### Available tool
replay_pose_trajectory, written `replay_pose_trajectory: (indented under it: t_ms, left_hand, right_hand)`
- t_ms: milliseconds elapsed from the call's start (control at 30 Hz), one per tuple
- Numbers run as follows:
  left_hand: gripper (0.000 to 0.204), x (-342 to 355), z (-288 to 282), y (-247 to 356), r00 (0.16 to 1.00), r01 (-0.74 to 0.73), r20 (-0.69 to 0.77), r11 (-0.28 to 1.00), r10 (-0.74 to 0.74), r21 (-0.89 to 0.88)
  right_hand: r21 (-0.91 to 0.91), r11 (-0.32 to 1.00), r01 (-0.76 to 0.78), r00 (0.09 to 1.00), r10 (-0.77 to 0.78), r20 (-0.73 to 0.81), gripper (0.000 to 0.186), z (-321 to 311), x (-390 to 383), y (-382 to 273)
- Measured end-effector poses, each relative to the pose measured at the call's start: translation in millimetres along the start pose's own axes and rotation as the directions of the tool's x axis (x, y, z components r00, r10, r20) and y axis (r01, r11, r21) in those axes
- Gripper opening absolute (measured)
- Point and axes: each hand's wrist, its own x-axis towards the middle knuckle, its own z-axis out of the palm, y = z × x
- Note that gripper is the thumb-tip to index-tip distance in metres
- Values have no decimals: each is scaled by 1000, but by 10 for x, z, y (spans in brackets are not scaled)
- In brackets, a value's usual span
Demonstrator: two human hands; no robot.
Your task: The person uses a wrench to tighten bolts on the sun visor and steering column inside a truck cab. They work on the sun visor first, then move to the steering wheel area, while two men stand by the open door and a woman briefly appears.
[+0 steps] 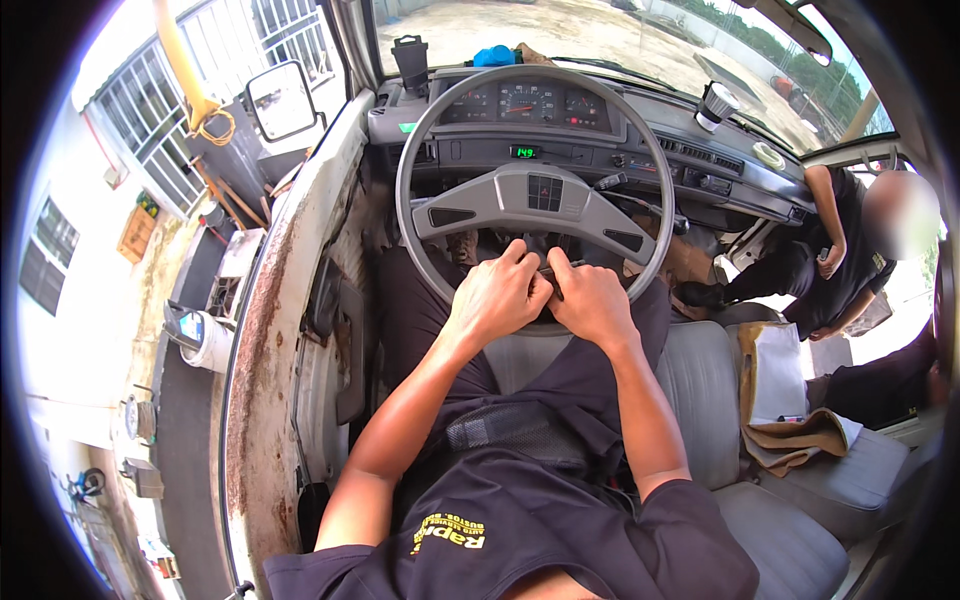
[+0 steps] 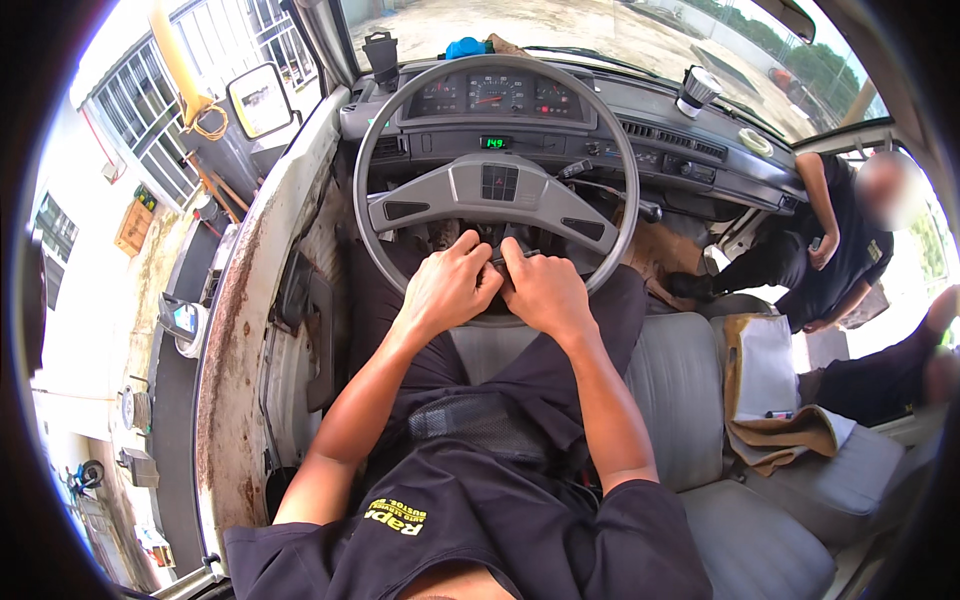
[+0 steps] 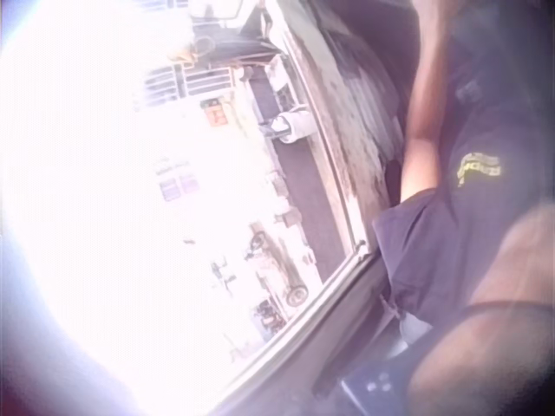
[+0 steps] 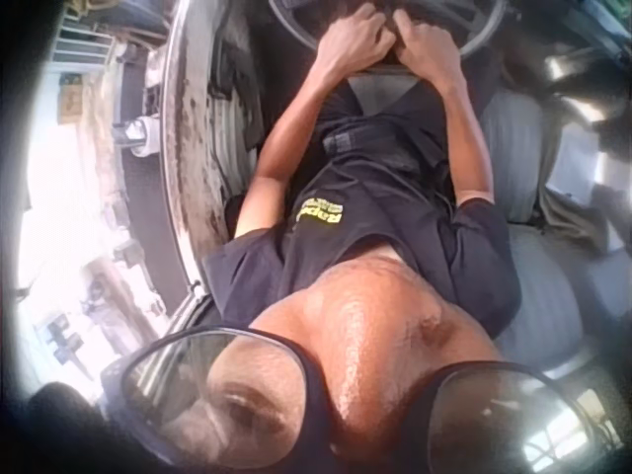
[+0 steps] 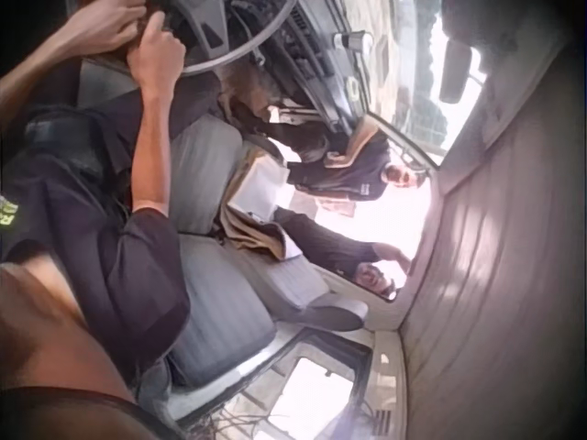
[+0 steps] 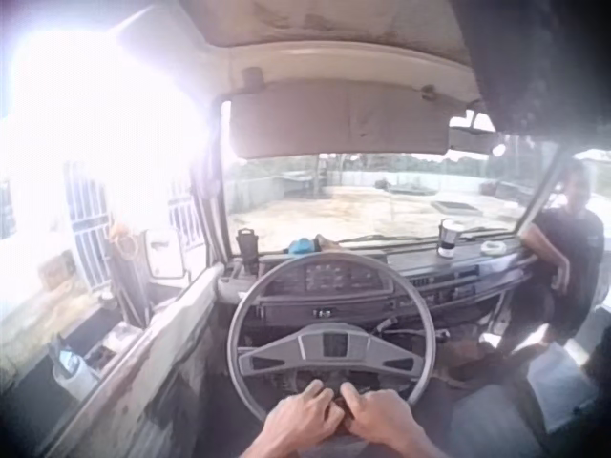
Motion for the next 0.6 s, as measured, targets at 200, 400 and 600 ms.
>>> replay_pose_trajectory:
  t_ms: [200, 400, 600]
  left_hand:
    - [16, 4, 44, 8, 995, -94, 14, 995, 95, -15]
    - [17, 7, -6, 51, 990, -60, 128, 998, 55, 35]
    - [18, -3, 24, -6, 988, -152, 12, 987, 152, 43]
  right_hand:
    - [18, 995, -100, 994, 101, -45, 24, -13, -23, -18]
    - [26, 992, -120, 991, 122, -56, 23, 31, -18, -6]
    - [53, 990, -130, 990, 133, -55, 24, 13, -5, -45]
